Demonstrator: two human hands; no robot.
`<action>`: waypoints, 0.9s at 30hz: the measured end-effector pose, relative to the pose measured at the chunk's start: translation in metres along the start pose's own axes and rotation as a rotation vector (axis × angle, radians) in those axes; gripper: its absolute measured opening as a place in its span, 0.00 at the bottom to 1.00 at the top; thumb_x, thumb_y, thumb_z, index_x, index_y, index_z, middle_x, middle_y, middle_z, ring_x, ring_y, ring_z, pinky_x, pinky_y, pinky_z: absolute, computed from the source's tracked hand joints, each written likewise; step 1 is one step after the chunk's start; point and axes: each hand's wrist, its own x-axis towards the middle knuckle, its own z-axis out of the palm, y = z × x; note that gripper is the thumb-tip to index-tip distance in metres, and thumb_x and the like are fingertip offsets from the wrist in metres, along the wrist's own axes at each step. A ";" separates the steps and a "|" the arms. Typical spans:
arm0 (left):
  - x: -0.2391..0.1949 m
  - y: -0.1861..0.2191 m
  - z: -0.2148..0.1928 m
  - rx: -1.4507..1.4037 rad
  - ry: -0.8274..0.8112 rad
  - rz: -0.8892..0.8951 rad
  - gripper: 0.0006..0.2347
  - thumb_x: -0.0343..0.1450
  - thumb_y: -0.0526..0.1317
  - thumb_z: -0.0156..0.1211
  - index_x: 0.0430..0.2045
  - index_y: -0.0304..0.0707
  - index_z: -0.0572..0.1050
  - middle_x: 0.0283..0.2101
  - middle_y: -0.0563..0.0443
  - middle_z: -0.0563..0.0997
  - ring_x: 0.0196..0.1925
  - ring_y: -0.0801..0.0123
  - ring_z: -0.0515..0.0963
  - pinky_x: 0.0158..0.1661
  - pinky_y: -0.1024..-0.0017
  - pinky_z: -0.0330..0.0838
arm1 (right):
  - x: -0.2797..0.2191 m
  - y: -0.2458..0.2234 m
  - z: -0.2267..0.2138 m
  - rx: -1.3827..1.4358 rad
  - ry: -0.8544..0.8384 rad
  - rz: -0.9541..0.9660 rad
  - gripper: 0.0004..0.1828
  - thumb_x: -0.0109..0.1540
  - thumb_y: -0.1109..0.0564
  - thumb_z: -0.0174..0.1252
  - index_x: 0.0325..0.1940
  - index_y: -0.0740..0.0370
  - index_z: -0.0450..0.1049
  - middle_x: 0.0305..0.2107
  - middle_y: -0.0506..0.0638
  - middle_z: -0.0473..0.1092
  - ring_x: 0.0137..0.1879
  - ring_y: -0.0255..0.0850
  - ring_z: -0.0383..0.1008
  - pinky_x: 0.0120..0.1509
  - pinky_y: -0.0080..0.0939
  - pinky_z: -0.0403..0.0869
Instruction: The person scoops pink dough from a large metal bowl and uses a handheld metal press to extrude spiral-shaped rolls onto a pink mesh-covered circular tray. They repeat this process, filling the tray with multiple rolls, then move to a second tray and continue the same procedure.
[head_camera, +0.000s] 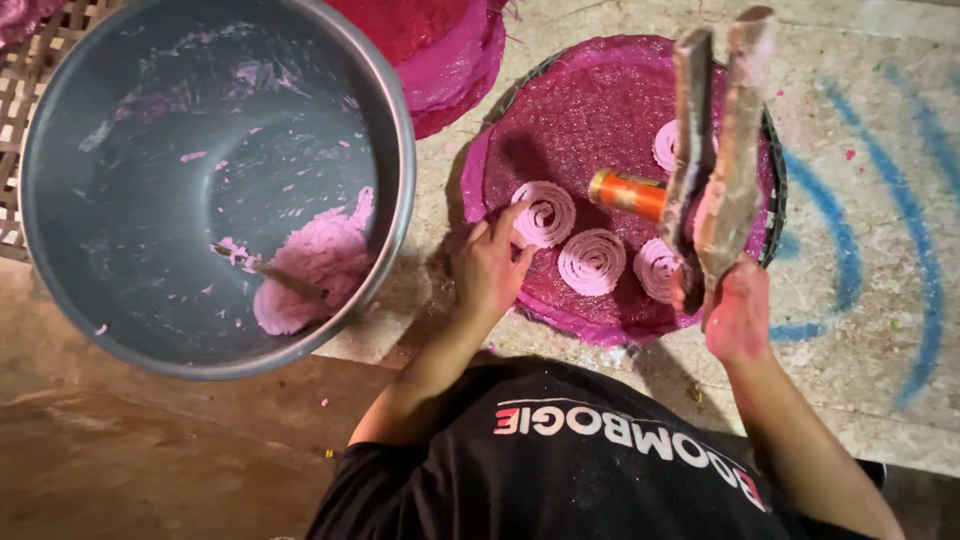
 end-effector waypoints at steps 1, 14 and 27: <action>0.001 0.000 0.001 -0.005 0.002 0.002 0.29 0.61 0.36 0.75 0.58 0.47 0.72 0.29 0.53 0.81 0.36 0.57 0.80 0.39 0.61 0.74 | -0.005 0.002 -0.003 0.003 0.021 -0.015 0.50 0.65 0.19 0.47 0.57 0.73 0.67 0.32 0.54 0.70 0.32 0.40 0.70 0.35 0.41 0.69; -0.007 -0.018 -0.013 0.124 0.027 0.149 0.13 0.69 0.31 0.64 0.46 0.46 0.80 0.40 0.53 0.79 0.43 0.64 0.76 0.39 0.70 0.71 | -0.054 0.002 -0.041 0.076 0.216 -0.093 0.49 0.66 0.18 0.47 0.57 0.71 0.66 0.27 0.54 0.66 0.32 0.42 0.68 0.38 0.43 0.67; -0.025 0.104 -0.104 0.068 -0.006 0.526 0.32 0.58 0.44 0.69 0.55 0.24 0.66 0.52 0.33 0.74 0.57 0.43 0.73 0.58 0.48 0.66 | -0.076 -0.069 0.005 -0.713 -0.274 -0.309 0.23 0.60 0.40 0.65 0.47 0.59 0.76 0.33 0.50 0.78 0.37 0.43 0.81 0.42 0.45 0.76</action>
